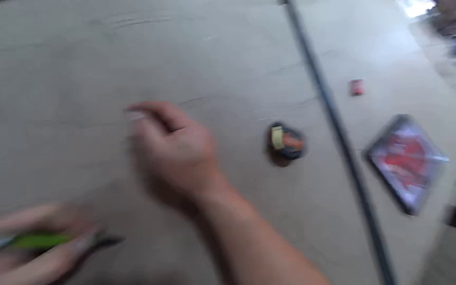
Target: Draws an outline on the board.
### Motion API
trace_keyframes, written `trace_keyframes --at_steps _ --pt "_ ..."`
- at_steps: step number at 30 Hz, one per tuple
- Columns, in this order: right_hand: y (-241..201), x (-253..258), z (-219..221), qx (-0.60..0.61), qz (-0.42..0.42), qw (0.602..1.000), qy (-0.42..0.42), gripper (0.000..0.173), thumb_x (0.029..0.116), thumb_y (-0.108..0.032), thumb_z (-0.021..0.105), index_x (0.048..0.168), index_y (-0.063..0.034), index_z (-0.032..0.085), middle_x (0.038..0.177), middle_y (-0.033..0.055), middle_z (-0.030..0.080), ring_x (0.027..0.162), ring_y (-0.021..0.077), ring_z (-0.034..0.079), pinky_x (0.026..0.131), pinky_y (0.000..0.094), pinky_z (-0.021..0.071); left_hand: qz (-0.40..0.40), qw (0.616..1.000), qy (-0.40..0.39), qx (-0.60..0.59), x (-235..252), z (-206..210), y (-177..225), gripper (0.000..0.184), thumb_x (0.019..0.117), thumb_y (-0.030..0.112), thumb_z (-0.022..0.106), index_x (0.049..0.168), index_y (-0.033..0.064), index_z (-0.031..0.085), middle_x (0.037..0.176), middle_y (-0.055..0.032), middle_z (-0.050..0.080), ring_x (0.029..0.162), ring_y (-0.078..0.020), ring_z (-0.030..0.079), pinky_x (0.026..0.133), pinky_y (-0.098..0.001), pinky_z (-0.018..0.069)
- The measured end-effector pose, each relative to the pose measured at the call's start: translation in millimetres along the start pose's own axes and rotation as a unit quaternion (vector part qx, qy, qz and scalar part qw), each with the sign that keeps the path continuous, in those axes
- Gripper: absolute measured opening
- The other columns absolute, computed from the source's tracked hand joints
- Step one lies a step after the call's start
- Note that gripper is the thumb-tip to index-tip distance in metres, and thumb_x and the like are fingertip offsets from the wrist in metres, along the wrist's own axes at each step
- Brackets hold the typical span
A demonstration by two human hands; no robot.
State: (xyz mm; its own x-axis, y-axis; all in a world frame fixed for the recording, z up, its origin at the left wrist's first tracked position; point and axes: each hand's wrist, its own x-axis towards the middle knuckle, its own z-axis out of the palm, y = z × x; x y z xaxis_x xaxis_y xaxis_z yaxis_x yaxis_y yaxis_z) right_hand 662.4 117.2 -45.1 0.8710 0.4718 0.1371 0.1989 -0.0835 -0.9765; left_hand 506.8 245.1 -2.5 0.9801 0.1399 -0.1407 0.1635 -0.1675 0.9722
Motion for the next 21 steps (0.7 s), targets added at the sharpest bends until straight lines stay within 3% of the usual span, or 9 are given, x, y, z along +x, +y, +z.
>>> trace_keyframes --at_steps 2,5,10,21 --pt "1 4 -1 0.047 0.000 0.999 -0.026 0.021 0.1051 -0.013 0.057 0.117 -0.0040 0.072 0.084 0.0032 0.072 0.067 0.0100 0.068 0.060 0.0287 0.0601 0.027 0.998 0.027 0.048 -17 -31 -48 0.011 0.0802 0.027 0.077 0.079 0.0219 0.068 0.071 0.0082 0.066 0.060 -0.0028 0.062 0.053 -0.0196 0.0528" --pt "4 5 5 0.068 -0.020 0.997 -0.013 0.018 0.1057 -0.013 0.057 0.112 -0.0018 0.070 0.080 0.0022 0.069 0.066 0.0113 0.067 0.059 0.0277 0.0600 0.051 0.996 0.001 0.078 -20 -41 -51 0.007 0.0829 0.024 0.073 0.081 0.0205 0.067 0.072 0.0050 0.067 0.054 -0.0054 0.059 0.044 -0.0216 0.0485" --pt "3 3 8 0.060 -0.028 0.998 0.007 0.017 0.1060 -0.013 0.056 0.110 -0.0028 0.069 0.080 0.0011 0.069 0.065 0.0115 0.067 0.057 0.0268 0.0597 0.047 0.997 -0.028 0.057 -18 -41 -45 0.005 0.0818 0.014 0.069 0.079 0.0160 0.066 0.073 0.0026 0.067 0.059 -0.0077 0.061 0.047 -0.0225 0.0493" --pt "3 3 8 0.067 -0.032 0.997 0.011 0.016 0.1054 -0.011 0.056 0.109 -0.0023 0.069 0.079 0.0005 0.069 0.065 0.0107 0.067 0.056 0.0248 0.0586 0.040 0.994 0.092 0.042 -18 -29 -47 0.005 0.0858 0.013 0.071 0.086 0.0141 0.066 0.080 -0.0017 0.070 0.057 -0.0105 0.062 0.044 -0.0226 0.0500"
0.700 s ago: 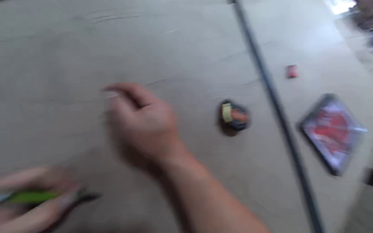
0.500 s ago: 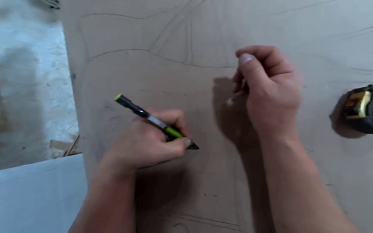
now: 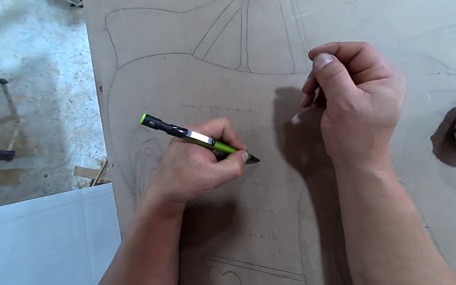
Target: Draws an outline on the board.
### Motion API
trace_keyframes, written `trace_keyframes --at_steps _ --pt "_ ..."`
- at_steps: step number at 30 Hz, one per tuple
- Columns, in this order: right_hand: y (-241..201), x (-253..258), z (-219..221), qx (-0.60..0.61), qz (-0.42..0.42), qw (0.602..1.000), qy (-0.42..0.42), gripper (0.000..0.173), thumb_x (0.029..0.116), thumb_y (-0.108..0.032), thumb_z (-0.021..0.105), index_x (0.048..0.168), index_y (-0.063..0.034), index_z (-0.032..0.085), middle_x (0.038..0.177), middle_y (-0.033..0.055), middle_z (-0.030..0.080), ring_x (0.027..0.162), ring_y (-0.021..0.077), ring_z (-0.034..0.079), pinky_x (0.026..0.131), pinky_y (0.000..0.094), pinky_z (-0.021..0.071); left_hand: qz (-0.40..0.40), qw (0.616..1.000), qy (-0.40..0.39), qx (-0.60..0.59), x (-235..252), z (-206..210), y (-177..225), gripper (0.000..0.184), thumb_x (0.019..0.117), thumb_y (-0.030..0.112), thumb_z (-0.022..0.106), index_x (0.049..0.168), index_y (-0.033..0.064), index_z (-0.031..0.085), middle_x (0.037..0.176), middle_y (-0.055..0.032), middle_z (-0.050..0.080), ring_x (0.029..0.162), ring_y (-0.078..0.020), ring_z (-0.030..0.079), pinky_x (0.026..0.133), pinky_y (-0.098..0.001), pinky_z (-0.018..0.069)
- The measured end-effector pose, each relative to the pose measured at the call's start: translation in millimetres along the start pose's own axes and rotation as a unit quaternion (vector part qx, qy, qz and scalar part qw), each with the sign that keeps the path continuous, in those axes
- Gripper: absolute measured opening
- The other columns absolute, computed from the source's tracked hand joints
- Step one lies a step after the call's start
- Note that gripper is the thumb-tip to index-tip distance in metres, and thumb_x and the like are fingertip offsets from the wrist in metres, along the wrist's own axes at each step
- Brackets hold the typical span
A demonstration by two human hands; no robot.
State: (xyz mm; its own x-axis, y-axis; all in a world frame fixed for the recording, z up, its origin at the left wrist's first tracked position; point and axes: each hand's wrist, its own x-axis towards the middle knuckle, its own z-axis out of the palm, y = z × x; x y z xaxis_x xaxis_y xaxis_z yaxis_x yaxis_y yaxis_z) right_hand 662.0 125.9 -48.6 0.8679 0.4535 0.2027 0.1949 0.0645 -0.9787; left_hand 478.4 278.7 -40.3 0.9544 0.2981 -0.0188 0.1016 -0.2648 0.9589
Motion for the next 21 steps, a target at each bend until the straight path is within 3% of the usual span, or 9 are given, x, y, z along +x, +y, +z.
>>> trace_keyframes --at_steps 10,16,21 --pt "1.0 1.3 -1.2 -0.005 0.000 1.000 -0.005 0.016 0.1057 -0.012 0.056 0.108 -0.0034 0.069 0.079 -0.0005 0.069 0.066 0.0104 0.068 0.056 0.0248 0.0592 -0.008 1.000 0.005 0.007 0.4 1.7 2.2 0.006 0.0856 0.011 0.070 0.085 0.0137 0.064 0.079 -0.0015 0.069 0.056 -0.0105 0.061 0.044 -0.0227 0.0498" --pt "0.8 1.0 -0.9 -0.004 -0.002 1.000 -0.006 0.015 0.1058 -0.012 0.055 0.107 -0.0040 0.068 0.079 -0.0013 0.069 0.065 0.0100 0.067 0.055 0.0241 0.0587 0.022 0.997 -0.069 0.005 1.7 -6.6 1.5 0.004 0.0848 0.010 0.068 0.082 0.0120 0.065 0.076 0.0001 0.068 0.058 -0.0082 0.061 0.046 -0.0204 0.0480" --pt "1.0 1.3 -1.1 -0.003 -0.001 1.000 -0.008 0.015 0.1058 -0.011 0.055 0.107 -0.0041 0.068 0.078 -0.0013 0.069 0.064 0.0098 0.067 0.055 0.0238 0.0584 -0.005 1.000 -0.027 -0.007 0.6 -2.5 3.3 0.006 0.0869 0.012 0.069 0.085 0.0119 0.063 0.077 -0.0035 0.068 0.055 -0.0121 0.061 0.042 -0.0233 0.0493"
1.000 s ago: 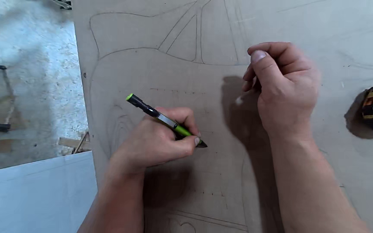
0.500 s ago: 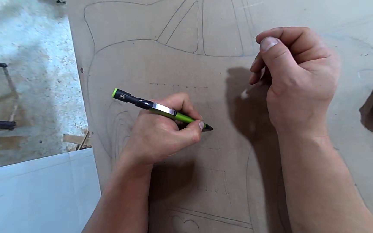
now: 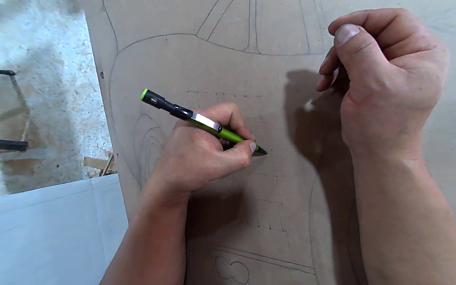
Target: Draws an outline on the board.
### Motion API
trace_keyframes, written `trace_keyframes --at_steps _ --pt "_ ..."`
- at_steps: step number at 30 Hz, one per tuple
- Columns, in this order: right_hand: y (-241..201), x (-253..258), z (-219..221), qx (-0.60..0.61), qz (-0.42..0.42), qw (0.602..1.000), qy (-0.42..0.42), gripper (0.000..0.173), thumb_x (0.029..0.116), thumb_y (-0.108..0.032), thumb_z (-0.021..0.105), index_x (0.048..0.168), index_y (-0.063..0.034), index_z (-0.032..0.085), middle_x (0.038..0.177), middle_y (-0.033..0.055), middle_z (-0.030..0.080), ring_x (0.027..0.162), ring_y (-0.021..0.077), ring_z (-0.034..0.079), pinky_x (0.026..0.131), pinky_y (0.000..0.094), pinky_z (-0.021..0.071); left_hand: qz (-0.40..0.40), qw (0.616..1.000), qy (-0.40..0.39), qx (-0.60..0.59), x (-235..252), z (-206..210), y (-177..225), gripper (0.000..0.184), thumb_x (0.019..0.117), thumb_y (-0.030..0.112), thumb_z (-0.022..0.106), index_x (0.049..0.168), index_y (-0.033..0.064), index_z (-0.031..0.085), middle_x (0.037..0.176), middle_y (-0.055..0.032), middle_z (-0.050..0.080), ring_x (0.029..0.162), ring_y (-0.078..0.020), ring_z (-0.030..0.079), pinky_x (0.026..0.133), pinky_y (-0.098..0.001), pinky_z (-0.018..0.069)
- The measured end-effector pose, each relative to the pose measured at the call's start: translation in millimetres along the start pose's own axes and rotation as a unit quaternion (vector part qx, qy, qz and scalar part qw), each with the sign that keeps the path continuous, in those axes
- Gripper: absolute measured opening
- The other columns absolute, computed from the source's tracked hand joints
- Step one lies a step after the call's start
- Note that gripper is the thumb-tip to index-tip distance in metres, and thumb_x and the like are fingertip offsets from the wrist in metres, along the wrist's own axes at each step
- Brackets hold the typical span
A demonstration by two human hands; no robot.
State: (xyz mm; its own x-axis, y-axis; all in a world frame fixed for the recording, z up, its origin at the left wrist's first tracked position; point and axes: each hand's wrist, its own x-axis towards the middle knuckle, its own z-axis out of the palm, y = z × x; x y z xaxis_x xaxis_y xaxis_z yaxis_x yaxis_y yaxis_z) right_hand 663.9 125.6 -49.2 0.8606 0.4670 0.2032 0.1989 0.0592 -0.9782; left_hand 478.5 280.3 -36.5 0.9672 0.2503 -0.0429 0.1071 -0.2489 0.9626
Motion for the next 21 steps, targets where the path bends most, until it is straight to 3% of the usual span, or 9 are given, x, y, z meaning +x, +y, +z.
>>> trace_keyframes --at_steps 8,21 --pt "0.5 0.9 0.0 -0.004 -0.003 1.000 -0.004 0.015 0.1060 -0.012 0.055 0.104 -0.0056 0.069 0.078 -0.0022 0.068 0.066 0.0101 0.068 0.057 0.0246 0.0597 0.012 0.995 -0.101 0.017 1.6 -8.3 2.2 0.007 0.0812 0.010 0.067 0.076 0.0135 0.063 0.069 0.0017 0.064 0.055 -0.0068 0.057 0.044 -0.0201 0.0443" --pt "0.6 1.3 0.1 -0.003 -0.007 1.000 -0.004 0.014 0.1054 -0.012 0.056 0.103 -0.0056 0.068 0.078 -0.0021 0.068 0.066 0.0103 0.068 0.057 0.0250 0.0602 0.009 0.993 -0.120 0.019 2.5 -8.2 2.8 0.009 0.0805 0.010 0.066 0.075 0.0145 0.061 0.070 0.0021 0.063 0.057 -0.0071 0.058 0.045 -0.0205 0.0450"
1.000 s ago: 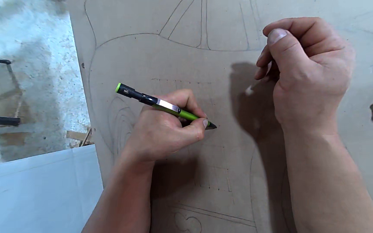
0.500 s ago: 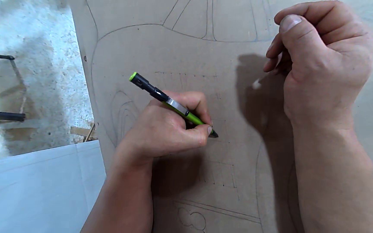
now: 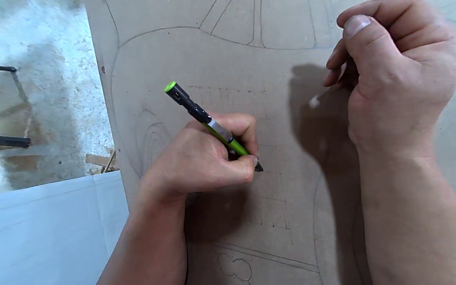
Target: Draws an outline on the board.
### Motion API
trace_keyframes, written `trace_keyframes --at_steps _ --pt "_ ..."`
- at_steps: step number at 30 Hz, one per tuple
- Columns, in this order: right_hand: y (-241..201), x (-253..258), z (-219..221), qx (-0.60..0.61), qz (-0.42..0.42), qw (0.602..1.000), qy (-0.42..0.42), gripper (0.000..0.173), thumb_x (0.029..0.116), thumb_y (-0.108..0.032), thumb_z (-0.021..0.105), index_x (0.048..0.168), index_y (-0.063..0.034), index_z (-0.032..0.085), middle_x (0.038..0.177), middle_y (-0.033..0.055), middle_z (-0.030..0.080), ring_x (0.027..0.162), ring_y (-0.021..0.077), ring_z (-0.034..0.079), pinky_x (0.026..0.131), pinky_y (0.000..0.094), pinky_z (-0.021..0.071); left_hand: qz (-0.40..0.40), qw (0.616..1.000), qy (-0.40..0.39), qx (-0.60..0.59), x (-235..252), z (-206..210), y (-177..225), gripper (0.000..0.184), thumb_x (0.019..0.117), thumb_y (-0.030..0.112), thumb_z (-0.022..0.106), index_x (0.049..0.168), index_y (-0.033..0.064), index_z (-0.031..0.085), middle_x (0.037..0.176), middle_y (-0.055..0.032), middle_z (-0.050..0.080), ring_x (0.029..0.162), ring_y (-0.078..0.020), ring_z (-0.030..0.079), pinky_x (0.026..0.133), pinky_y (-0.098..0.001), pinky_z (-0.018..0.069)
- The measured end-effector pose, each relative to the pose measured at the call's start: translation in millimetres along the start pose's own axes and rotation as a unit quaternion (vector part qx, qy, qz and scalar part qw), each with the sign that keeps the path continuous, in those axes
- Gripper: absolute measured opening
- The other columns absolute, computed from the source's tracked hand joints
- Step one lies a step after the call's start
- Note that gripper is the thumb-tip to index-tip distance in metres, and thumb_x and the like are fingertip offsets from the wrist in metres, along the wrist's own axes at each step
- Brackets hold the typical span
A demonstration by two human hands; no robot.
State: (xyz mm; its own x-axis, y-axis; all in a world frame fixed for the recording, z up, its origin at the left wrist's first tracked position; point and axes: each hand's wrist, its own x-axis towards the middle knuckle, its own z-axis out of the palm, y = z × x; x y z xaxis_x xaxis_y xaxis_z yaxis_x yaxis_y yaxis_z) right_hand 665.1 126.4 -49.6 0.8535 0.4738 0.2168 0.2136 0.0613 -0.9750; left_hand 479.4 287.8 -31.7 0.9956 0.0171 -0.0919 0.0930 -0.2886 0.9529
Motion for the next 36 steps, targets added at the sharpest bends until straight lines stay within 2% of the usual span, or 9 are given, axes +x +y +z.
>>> trace_keyframes --at_steps 10,18,21,25,31,36 --pt "0.2 -0.2 0.3 0.004 0.003 1.000 0.004 0.014 0.1055 -0.011 0.056 0.104 -0.0048 0.068 0.077 -0.0017 0.068 0.065 0.0107 0.068 0.057 0.0255 0.0607 -0.007 0.999 0.032 0.013 -0.6 1.8 1.6 0.006 0.0827 0.011 0.067 0.078 0.0141 0.064 0.070 0.0023 0.065 0.054 -0.0057 0.057 0.042 -0.0186 0.0431" --pt "0.2 -0.1 0.4 0.005 0.002 1.000 0.003 0.015 0.1058 -0.011 0.055 0.104 -0.0041 0.068 0.077 -0.0010 0.068 0.064 0.0112 0.068 0.056 0.0254 0.0600 -0.004 1.000 0.012 0.010 -0.4 0.7 -0.2 0.008 0.0819 0.012 0.068 0.076 0.0153 0.064 0.069 0.0035 0.064 0.057 -0.0063 0.058 0.046 -0.0205 0.0460" --pt "0.0 -0.3 -0.2 0.004 0.002 1.000 0.002 0.015 0.1059 -0.011 0.055 0.105 -0.0042 0.068 0.077 -0.0010 0.068 0.064 0.0109 0.068 0.055 0.0250 0.0597 -0.003 0.998 0.056 0.020 -0.4 3.7 -0.5 0.006 0.0849 0.012 0.069 0.080 0.0142 0.066 0.072 0.0024 0.066 0.055 -0.0062 0.058 0.043 -0.0190 0.0450" --pt "0.0 -0.3 0.2 0.004 0.006 1.000 0.003 0.015 0.1059 -0.011 0.055 0.106 -0.0041 0.069 0.077 -0.0008 0.069 0.064 0.0106 0.067 0.055 0.0243 0.0586 0.007 0.995 0.100 0.003 0.0 5.9 -3.8 0.006 0.0857 0.013 0.070 0.084 0.0126 0.064 0.074 -0.0009 0.068 0.055 -0.0103 0.061 0.044 -0.0222 0.0500" --pt "0.1 0.3 -0.1 0.005 0.003 1.000 0.003 0.015 0.1056 -0.011 0.055 0.105 -0.0038 0.068 0.077 -0.0008 0.069 0.064 0.0109 0.068 0.055 0.0249 0.0595 0.017 0.999 0.028 0.010 -0.7 1.4 -3.2 0.008 0.0814 0.011 0.068 0.077 0.0153 0.063 0.070 0.0035 0.065 0.058 -0.0067 0.059 0.047 -0.0207 0.0475" --pt "0.1 -0.7 0.1 0.001 0.003 1.000 0.005 0.015 0.1058 -0.011 0.055 0.106 -0.0037 0.069 0.078 -0.0005 0.069 0.064 0.0108 0.068 0.055 0.0247 0.0594 0.011 0.999 0.028 0.018 0.1 2.2 -2.1 0.007 0.0826 0.012 0.069 0.077 0.0151 0.065 0.070 0.0037 0.065 0.057 -0.0058 0.059 0.046 -0.0200 0.0462"
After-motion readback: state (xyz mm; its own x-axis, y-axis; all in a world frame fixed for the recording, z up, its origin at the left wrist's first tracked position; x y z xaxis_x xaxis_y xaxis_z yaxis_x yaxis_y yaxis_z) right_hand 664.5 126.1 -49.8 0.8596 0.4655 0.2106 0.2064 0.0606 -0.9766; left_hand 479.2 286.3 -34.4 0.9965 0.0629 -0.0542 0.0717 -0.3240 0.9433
